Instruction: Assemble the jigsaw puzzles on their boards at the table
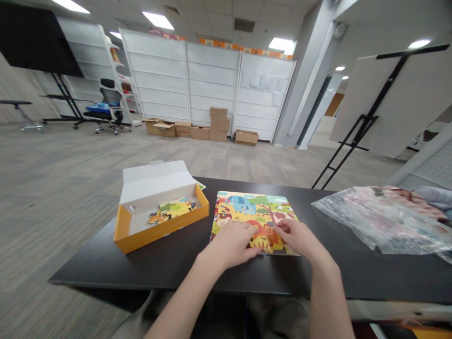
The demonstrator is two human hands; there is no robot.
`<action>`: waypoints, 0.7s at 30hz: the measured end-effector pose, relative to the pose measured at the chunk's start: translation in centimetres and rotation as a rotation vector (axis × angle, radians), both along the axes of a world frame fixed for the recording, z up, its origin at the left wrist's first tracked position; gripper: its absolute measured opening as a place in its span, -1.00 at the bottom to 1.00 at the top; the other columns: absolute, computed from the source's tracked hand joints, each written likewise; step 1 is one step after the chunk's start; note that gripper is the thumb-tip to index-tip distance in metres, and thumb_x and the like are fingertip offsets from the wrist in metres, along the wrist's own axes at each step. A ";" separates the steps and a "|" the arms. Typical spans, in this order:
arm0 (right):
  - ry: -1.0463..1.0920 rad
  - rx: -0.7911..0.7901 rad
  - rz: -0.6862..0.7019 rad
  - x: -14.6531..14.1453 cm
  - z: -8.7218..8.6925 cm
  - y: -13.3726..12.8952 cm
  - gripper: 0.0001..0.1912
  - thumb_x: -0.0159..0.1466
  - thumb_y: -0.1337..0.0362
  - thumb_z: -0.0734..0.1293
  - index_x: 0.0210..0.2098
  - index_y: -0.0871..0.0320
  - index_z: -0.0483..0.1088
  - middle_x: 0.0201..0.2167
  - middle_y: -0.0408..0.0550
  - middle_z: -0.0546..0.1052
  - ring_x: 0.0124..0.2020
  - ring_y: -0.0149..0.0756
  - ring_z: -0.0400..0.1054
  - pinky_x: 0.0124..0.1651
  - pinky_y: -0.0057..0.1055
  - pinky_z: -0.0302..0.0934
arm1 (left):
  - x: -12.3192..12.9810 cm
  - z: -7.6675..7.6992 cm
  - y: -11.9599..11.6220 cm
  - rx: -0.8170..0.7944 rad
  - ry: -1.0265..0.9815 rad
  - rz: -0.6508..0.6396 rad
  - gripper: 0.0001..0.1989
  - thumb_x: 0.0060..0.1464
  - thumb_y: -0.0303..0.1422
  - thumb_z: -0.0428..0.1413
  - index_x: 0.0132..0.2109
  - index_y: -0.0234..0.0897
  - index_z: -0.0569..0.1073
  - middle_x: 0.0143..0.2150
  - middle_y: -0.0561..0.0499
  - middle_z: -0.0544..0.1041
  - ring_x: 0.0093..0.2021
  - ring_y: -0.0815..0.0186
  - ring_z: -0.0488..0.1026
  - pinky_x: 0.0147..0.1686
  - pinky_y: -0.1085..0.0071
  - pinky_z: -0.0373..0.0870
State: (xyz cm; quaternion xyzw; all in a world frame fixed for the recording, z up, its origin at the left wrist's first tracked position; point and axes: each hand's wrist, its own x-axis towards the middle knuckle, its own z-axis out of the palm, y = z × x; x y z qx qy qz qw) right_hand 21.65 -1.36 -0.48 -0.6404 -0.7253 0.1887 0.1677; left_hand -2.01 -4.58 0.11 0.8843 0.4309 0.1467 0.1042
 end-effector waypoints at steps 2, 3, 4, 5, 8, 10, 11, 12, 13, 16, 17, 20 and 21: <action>-0.003 -0.071 -0.092 0.4 0.5 -0.3 -0.76 0.28 0.15 0.32 -0.46 0.12 0.43 -0.49 -0.05 0.61 -0.44 -0.24 0.49 -0.37 -0.41 0.19 | 0.0 0.1 -0.1 0.001 0.003 0.005 -0.74 0.27 -0.12 0.08 -0.17 -0.23 0.47 -0.17 -0.09 0.60 -0.12 0.07 0.54 -0.10 0.20 0.40; 0.012 -0.109 -0.118 0.5 0.6 -0.4 -0.75 0.29 0.13 0.32 -0.46 0.11 0.40 -0.51 -0.06 0.61 -0.47 -0.25 0.49 -0.37 -0.41 0.20 | -0.1 0.2 -0.2 0.002 0.003 0.007 -0.74 0.28 -0.13 0.06 -0.16 -0.23 0.47 -0.18 -0.09 0.60 -0.12 0.07 0.54 -0.11 0.20 0.41; 0.032 -0.142 -0.127 0.5 0.7 -0.4 -0.74 0.30 0.12 0.32 -0.46 0.10 0.37 -0.53 -0.07 0.60 -0.49 -0.27 0.48 -0.38 -0.42 0.21 | 0.0 0.1 -0.3 0.002 -0.002 0.007 -0.73 0.29 -0.13 0.05 -0.13 -0.23 0.48 -0.16 -0.09 0.60 -0.11 0.07 0.54 -0.10 0.20 0.41; 0.049 -0.163 -0.126 0.5 0.8 -0.5 -0.73 0.31 0.11 0.32 -0.46 0.10 0.35 -0.56 -0.09 0.59 -0.52 -0.28 0.48 -0.39 -0.43 0.21 | 0.0 0.1 -0.3 0.003 -0.009 0.005 -0.72 0.28 -0.13 0.05 -0.09 -0.23 0.48 -0.13 -0.10 0.60 -0.08 0.07 0.53 -0.08 0.20 0.41; 0.075 -0.172 -0.130 0.4 0.7 -0.6 -0.75 0.30 0.12 0.33 -0.45 0.09 0.34 -0.58 -0.10 0.58 -0.55 -0.30 0.47 -0.41 -0.44 0.23 | 0.1 -0.1 -0.4 0.000 -0.018 -0.003 -0.68 0.26 -0.13 0.08 0.01 -0.23 0.47 -0.05 -0.12 0.59 0.00 0.05 0.50 -0.02 0.18 0.41; 0.100 -0.157 -0.164 0.4 0.7 -0.8 -0.78 0.29 0.12 0.34 -0.43 0.10 0.38 -0.57 -0.09 0.60 -0.54 -0.28 0.49 -0.41 -0.43 0.24 | 0.3 -0.1 -0.4 -0.006 -0.010 -0.004 -0.68 0.24 -0.13 0.11 0.00 -0.24 0.47 -0.03 -0.13 0.58 0.01 0.03 0.48 -0.01 0.16 0.41; 0.110 -0.147 -0.181 0.4 0.7 -0.8 -0.78 0.28 0.12 0.34 -0.42 0.10 0.39 -0.56 -0.07 0.61 -0.53 -0.26 0.50 -0.42 -0.42 0.24 | 0.3 -0.1 -0.4 -0.012 -0.007 -0.004 -0.68 0.23 -0.14 0.12 0.00 -0.24 0.47 -0.03 -0.13 0.58 0.02 0.02 0.47 0.00 0.14 0.41; 0.112 -0.133 -0.192 0.3 0.8 -0.9 -0.77 0.28 0.10 0.34 -0.42 0.10 0.41 -0.56 -0.06 0.62 -0.52 -0.24 0.51 -0.42 -0.41 0.24 | 0.3 -0.1 -0.4 -0.018 -0.006 -0.003 -0.68 0.23 -0.14 0.13 0.01 -0.25 0.47 -0.03 -0.14 0.58 0.02 0.01 0.47 0.01 0.12 0.41; 0.108 -0.110 -0.191 0.3 0.9 -1.0 -0.75 0.27 0.08 0.33 -0.44 0.10 0.42 -0.56 -0.05 0.62 -0.51 -0.22 0.52 -0.42 -0.40 0.24 | 0.4 0.0 -0.3 -0.025 -0.006 -0.004 -0.67 0.22 -0.15 0.14 0.02 -0.25 0.47 -0.03 -0.14 0.58 0.02 0.01 0.46 0.01 0.11 0.41; 0.077 -0.040 -0.145 0.0 1.3 -1.2 -0.65 0.26 0.00 0.32 -0.53 0.09 0.43 -0.62 -0.04 0.59 -0.53 -0.19 0.50 -0.44 -0.38 0.20 | 0.4 0.2 -0.3 -0.042 0.007 -0.006 -0.67 0.18 -0.19 0.18 0.02 -0.26 0.47 -0.03 -0.14 0.58 0.02 0.00 0.46 0.02 0.10 0.42; 0.070 -0.023 -0.135 0.0 1.4 -1.2 -0.62 0.25 -0.01 0.31 -0.56 0.09 0.43 -0.64 -0.04 0.58 -0.55 -0.19 0.49 -0.45 -0.38 0.19 | 0.4 0.3 -0.3 -0.041 0.013 -0.007 -0.67 0.16 -0.20 0.19 0.01 -0.27 0.48 -0.03 -0.14 0.59 0.03 0.00 0.46 0.03 0.10 0.42; 0.087 -0.034 -0.143 0.2 1.3 -0.9 -0.56 0.24 -0.07 0.30 -0.59 0.09 0.46 -0.68 -0.04 0.56 -0.60 -0.22 0.45 -0.48 -0.39 0.18 | 0.4 0.3 -0.3 -0.032 0.018 -0.009 -0.64 0.14 -0.20 0.22 0.03 -0.26 0.47 0.00 -0.14 0.58 0.04 0.00 0.46 0.04 0.10 0.42; 0.112 -0.048 -0.149 0.4 1.2 -0.7 -0.55 0.24 -0.09 0.29 -0.58 0.09 0.47 -0.67 -0.04 0.56 -0.61 -0.24 0.44 -0.49 -0.39 0.18 | 0.4 0.3 -0.3 -0.032 0.017 -0.009 -0.63 0.14 -0.19 0.23 0.03 -0.26 0.47 0.00 -0.14 0.58 0.04 0.00 0.46 0.04 0.11 0.42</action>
